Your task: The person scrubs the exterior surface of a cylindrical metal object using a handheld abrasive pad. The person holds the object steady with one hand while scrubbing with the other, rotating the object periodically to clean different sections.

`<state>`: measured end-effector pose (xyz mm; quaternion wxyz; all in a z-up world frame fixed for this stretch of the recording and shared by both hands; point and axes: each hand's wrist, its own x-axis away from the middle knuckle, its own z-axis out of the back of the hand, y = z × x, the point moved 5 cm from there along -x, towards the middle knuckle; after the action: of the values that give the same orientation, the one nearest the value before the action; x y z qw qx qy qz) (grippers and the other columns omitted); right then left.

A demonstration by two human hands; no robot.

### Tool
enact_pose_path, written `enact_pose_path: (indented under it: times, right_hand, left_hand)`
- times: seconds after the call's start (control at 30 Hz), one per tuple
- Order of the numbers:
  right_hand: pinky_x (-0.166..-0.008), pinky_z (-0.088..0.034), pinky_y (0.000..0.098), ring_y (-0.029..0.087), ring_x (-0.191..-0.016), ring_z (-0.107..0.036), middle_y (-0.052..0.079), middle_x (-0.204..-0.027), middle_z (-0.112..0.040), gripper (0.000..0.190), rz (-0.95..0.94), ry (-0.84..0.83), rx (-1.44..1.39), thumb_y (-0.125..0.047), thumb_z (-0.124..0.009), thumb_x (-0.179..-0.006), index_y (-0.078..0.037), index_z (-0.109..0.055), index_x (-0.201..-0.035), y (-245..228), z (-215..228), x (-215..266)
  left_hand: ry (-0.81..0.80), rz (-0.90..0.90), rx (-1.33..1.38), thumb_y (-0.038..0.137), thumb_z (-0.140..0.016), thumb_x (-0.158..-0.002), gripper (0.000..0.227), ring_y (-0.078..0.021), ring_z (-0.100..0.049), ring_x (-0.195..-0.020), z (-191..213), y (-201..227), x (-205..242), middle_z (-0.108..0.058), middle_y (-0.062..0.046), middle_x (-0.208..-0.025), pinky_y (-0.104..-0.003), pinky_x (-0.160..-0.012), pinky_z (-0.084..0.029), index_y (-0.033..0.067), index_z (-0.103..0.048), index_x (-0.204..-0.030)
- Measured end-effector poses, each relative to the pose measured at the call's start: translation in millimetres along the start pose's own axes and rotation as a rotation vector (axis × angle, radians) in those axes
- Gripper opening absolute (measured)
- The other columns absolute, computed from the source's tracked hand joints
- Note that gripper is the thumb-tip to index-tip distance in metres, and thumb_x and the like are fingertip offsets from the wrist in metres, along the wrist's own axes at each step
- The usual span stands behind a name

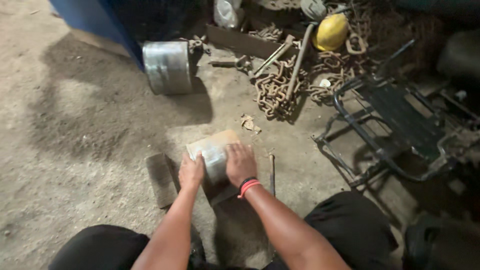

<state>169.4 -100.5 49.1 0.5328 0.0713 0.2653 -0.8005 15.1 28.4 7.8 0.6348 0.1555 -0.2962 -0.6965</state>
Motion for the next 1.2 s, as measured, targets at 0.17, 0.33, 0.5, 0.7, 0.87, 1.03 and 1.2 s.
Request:
enact_pose_path:
  times: [0.17, 0.33, 0.5, 0.7, 0.87, 1.03, 1.2]
  right_hand:
    - [-0.118, -0.034, 0.0573, 0.037, -0.138, -0.053, 0.021, -0.139, -0.063, 0.046, 0.269, 0.036, 0.007, -0.017, -0.048, -0.093, -0.002, -0.064, -0.133, -26.3, -15.9, 21.6]
    - [-0.117, -0.035, 0.0546, 0.037, -0.132, -0.056, 0.021, -0.136, -0.064, 0.041, 0.338, -0.03, -0.004, -0.017, -0.049, -0.094, 0.0, -0.064, -0.128, -57.6, -19.2, 30.8]
    - [-0.111, -0.035, 0.0542, 0.038, -0.126, -0.057, 0.019, -0.128, -0.067, 0.037, 0.045, -0.027, -0.059, -0.018, -0.053, -0.089, -0.003, -0.065, -0.121, -0.2, 24.5, -5.9]
    - [-0.115, -0.034, 0.0544, 0.035, -0.132, -0.055, 0.02, -0.134, -0.065, 0.043, 0.355, 0.049, 0.024, -0.018, -0.055, -0.092, 0.0, -0.063, -0.13, -38.3, -0.5, 25.8]
    - [-0.113, -0.034, 0.0562, 0.035, -0.136, -0.051, 0.019, -0.134, -0.065, 0.039, 0.316, -0.106, 0.036, -0.017, -0.054, -0.09, -0.003, -0.064, -0.126, -48.1, 3.6, 17.7]
    - [-0.11, -0.031, 0.0607, 0.036, -0.134, -0.05, 0.019, -0.137, -0.063, 0.041, 0.088, -0.044, -0.028, -0.017, -0.054, -0.091, 0.0, -0.064, -0.127, 4.1, 30.0, -4.3]
    - [-0.116, -0.034, 0.057, 0.033, -0.136, -0.051, 0.02, -0.139, -0.062, 0.049, 0.38, -0.026, 0.046, -0.018, -0.055, -0.089, 0.001, -0.062, -0.134, -40.2, -12.5, 29.9]
  left_hand:
    - [-0.062, -0.009, 0.043, 0.06, -0.051, -0.094, 0.071, -0.0539, -0.06, -0.115, -2.3, 2.6, 2.5, -0.065, -0.035, -0.119, -0.059, -0.099, -0.045, 0.0056, -0.044, -0.139]
    - [-0.099, 0.02, 0.081, 0.063, -0.046, -0.097, 0.072, -0.0538, -0.06, -0.117, -13.6, -4.5, -7.1, -0.065, -0.037, -0.12, -0.059, -0.102, -0.045, 0.005, -0.045, -0.14]
    - [-0.112, 0.001, 0.094, 0.063, -0.045, -0.097, 0.07, -0.0515, -0.061, -0.119, -11.6, -4.3, -2.5, -0.066, -0.035, -0.121, -0.057, -0.103, -0.045, 0.0049, -0.05, -0.137]
    - [-0.132, 0.013, 0.08, 0.063, -0.045, -0.097, 0.07, -0.0519, -0.06, -0.119, -12.0, -5.2, -3.0, -0.065, -0.035, -0.121, -0.057, -0.103, -0.044, 0.004, -0.051, -0.134]
    - [-0.094, 0.043, 0.129, 0.065, -0.044, -0.098, 0.07, -0.0526, -0.061, -0.118, -22.7, -7.1, -10.5, -0.066, -0.035, -0.12, -0.057, -0.102, -0.045, 0.0031, -0.055, -0.131]
    - [-0.112, 0.013, 0.13, 0.065, -0.045, -0.096, 0.071, -0.053, -0.06, -0.117, -21.5, -9.9, -10.3, -0.065, -0.036, -0.119, -0.057, -0.101, -0.045, 0.0035, -0.054, -0.13]
    - [-0.147, 0.021, 0.103, 0.066, -0.044, -0.097, 0.073, -0.053, -0.06, -0.118, -26.1, -11.4, -14.0, -0.065, -0.037, -0.12, -0.057, -0.102, -0.045, 0.0029, -0.053, -0.132]
